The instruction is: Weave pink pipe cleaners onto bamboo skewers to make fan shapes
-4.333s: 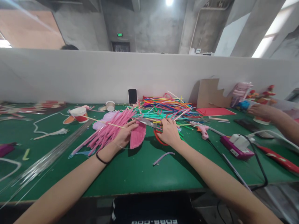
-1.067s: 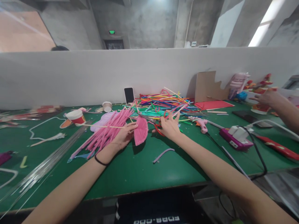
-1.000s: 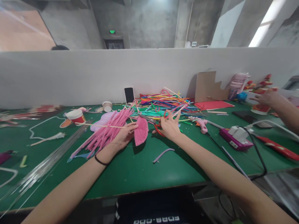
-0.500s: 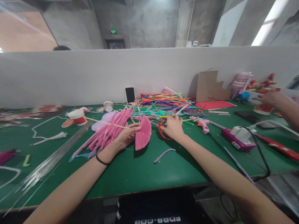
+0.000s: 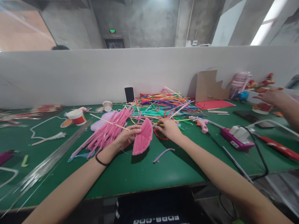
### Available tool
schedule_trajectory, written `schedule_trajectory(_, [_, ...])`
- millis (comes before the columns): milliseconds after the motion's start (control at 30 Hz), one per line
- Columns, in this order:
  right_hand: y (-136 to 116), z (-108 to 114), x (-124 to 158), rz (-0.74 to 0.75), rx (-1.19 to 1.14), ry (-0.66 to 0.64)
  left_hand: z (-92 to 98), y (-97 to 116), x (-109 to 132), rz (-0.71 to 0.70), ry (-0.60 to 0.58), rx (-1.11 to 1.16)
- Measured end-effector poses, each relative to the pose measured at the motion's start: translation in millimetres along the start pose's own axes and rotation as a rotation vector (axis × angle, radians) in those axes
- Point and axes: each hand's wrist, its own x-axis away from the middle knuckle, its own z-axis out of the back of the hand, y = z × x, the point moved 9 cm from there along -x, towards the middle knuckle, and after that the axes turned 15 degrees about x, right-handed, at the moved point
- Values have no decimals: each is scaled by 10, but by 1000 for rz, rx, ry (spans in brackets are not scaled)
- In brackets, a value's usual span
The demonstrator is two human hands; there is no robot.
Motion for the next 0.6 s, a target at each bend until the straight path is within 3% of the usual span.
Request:
schedule_trajectory(67, [-45, 46, -8, -25, -289, 29, -48, 2, 15, -5, -35, -28])
schedule_trajectory(167, [-166, -60, -7, -55, -716, -86, -91, -26, 23, 4, -67, -101])
schedule_trajectory(233, [-267, -127, 10, -34, -846, -154, -99, -55, 20, 14, -75, -147])
schedule_trajectory(467, [-412, -141, 70, 125, -808, -151, -74, -62, 16, 1, -38, -193])
schedule_trajectory(600, [-421, -42, 78, 155, -646, -57, -94, -77, 25, 30, -65, -181])
